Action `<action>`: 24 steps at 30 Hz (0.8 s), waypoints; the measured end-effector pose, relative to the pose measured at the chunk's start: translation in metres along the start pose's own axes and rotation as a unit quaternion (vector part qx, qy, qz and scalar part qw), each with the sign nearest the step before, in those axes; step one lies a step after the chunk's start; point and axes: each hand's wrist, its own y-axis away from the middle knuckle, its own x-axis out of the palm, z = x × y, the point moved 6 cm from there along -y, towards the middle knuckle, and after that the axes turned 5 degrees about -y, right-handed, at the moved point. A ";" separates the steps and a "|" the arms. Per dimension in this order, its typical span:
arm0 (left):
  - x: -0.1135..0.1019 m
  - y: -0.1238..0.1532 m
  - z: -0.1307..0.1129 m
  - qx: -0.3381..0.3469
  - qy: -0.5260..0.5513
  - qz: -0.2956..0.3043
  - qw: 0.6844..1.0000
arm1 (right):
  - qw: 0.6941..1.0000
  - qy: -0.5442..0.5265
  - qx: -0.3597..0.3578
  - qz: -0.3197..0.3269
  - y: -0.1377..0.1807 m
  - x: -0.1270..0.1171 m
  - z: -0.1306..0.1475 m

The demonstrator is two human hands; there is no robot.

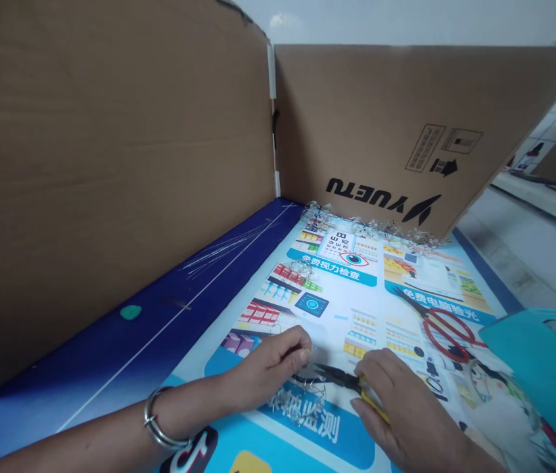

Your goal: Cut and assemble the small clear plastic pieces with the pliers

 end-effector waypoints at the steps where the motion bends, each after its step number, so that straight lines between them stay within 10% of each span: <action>1: 0.000 0.000 0.000 0.001 -0.007 0.000 1.000 | 1.000 0.001 -0.001 -0.005 -0.001 0.000 0.002; 24: 0.001 -0.003 -0.010 0.097 -0.152 -0.033 0.983 | 0.999 0.014 0.044 0.005 0.001 0.006 0.010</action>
